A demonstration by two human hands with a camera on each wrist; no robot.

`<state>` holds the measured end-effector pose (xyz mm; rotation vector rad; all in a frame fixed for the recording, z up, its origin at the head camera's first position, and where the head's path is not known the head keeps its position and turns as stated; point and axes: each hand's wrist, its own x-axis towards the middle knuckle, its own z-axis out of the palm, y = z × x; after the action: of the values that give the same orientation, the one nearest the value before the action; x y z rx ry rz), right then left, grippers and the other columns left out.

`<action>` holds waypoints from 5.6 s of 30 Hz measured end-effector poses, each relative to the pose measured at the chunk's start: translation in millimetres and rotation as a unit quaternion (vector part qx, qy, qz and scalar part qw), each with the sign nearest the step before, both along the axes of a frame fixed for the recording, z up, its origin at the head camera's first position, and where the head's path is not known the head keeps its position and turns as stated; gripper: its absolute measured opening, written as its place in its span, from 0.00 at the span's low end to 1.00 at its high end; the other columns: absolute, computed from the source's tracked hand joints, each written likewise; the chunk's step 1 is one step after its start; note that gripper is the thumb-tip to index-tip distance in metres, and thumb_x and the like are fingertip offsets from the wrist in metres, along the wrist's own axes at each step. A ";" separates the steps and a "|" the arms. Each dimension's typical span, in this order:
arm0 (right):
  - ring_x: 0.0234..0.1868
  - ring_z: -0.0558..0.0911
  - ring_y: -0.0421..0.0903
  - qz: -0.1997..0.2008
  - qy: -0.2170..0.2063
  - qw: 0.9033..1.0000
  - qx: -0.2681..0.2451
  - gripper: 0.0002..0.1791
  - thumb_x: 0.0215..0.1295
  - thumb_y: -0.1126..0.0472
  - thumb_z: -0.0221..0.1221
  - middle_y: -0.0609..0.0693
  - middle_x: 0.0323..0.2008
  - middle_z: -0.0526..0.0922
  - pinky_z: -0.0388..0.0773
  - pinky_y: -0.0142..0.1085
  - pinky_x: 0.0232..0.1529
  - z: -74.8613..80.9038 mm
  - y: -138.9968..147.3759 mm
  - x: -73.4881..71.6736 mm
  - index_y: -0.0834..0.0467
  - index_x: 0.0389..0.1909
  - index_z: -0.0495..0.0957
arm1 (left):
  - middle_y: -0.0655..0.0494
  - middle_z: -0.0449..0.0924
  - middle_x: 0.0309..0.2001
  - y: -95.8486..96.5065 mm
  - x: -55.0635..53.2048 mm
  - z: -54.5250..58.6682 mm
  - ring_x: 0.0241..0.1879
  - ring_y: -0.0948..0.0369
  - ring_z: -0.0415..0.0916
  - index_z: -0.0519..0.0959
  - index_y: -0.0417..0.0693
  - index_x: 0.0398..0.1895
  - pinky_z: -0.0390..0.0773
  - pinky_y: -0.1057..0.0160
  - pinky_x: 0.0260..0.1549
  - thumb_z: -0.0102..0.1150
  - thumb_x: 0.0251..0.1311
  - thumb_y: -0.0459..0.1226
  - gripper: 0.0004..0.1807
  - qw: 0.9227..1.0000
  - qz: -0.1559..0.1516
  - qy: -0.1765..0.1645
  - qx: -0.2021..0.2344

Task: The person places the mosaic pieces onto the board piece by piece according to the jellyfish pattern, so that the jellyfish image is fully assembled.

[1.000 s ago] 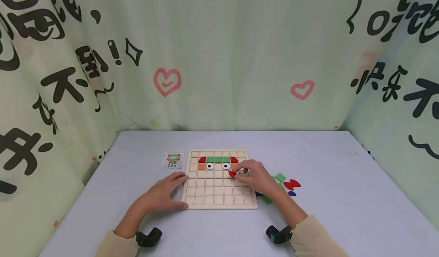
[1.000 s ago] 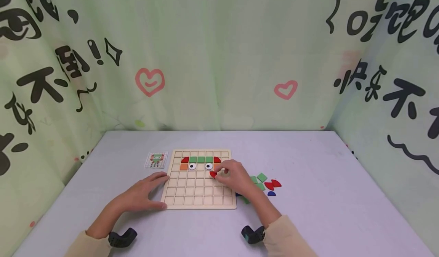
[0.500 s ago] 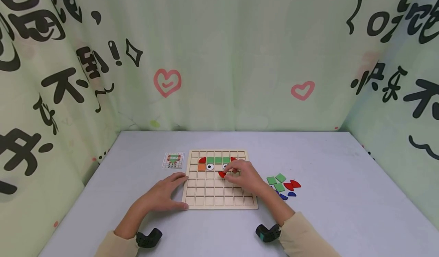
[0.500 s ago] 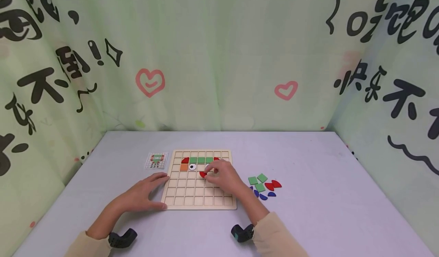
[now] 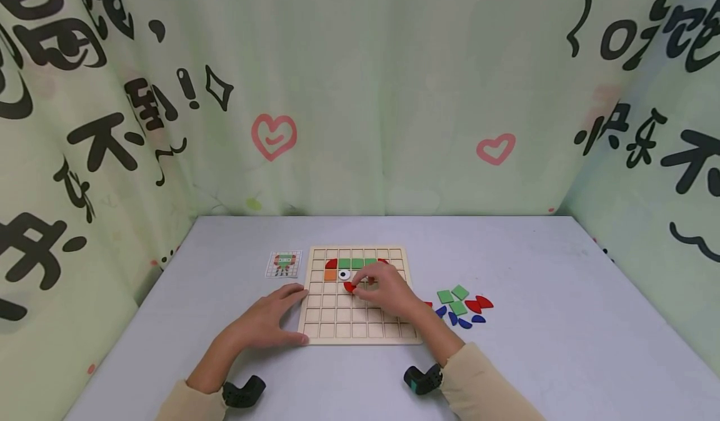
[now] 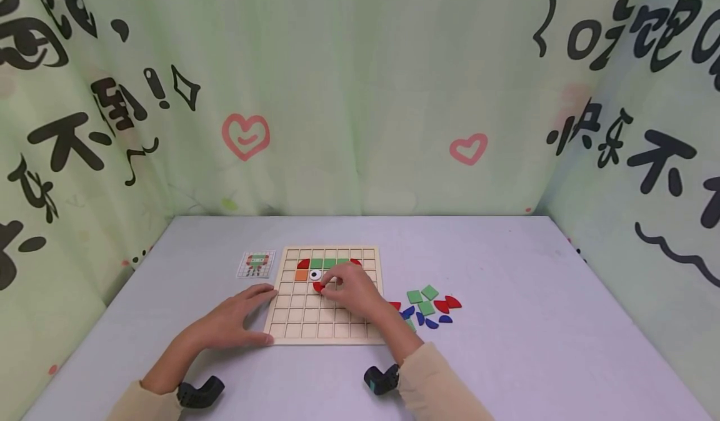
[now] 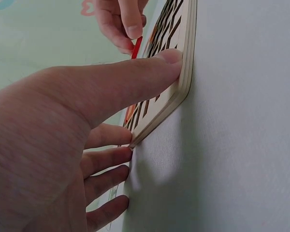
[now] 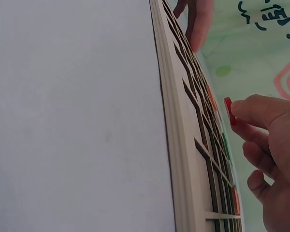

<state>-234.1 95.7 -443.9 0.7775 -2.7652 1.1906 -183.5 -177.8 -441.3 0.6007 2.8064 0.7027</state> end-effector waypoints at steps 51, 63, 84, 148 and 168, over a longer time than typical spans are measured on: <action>0.37 0.73 0.42 -0.022 -0.032 0.999 0.009 0.05 0.60 0.58 0.66 0.43 0.40 0.81 0.73 0.32 0.36 -3.3 -18.5 -4.5 0.51 0.37 0.85 | 0.51 0.61 0.71 0.4 2.0 1.9 0.69 0.47 0.62 0.66 0.49 0.69 0.65 0.40 0.64 0.72 0.45 0.56 0.48 1.000 0.009 -0.004 -0.002; 0.36 0.74 0.41 -0.054 -0.038 0.998 0.000 0.08 0.57 0.59 0.68 0.43 0.38 0.83 0.74 0.33 0.38 2.9 7.6 0.6 0.51 0.38 0.85 | 0.51 0.61 0.72 0.2 -0.1 1.4 0.69 0.47 0.62 0.66 0.48 0.69 0.64 0.40 0.64 0.73 0.45 0.54 0.47 1.000 0.008 0.000 -0.001; 0.38 0.74 0.43 -0.086 -0.023 0.996 0.013 0.12 0.56 0.59 0.69 0.44 0.38 0.84 0.72 0.33 0.37 3.5 40.7 9.1 0.52 0.42 0.85 | 0.51 0.61 0.71 0.6 0.3 -0.4 0.70 0.47 0.61 0.66 0.49 0.69 0.63 0.40 0.65 0.72 0.45 0.55 0.48 1.000 0.006 -0.002 0.004; 0.38 0.74 0.44 -0.155 -0.010 0.983 0.098 0.07 0.56 0.61 0.68 0.49 0.40 0.84 0.76 0.34 0.39 -3.9 147.2 29.4 0.52 0.37 0.84 | 0.52 0.61 0.71 3.3 1.7 -0.1 0.70 0.49 0.61 0.67 0.49 0.69 0.65 0.41 0.64 0.73 0.44 0.55 0.48 1.000 0.020 -0.005 -0.003; 0.38 0.74 0.44 -0.143 -0.018 0.983 0.111 0.10 0.57 0.63 0.67 0.48 0.41 0.84 0.76 0.33 0.38 -4.1 138.6 22.1 0.52 0.40 0.85 | 0.51 0.61 0.71 2.1 1.9 -0.4 0.70 0.48 0.61 0.67 0.49 0.69 0.64 0.41 0.64 0.73 0.44 0.55 0.47 1.000 0.014 -0.004 -0.002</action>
<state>-212.0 234.3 -448.0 0.3501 -2.9425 0.8645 -181.6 -175.7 -441.6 0.5577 2.8138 0.7034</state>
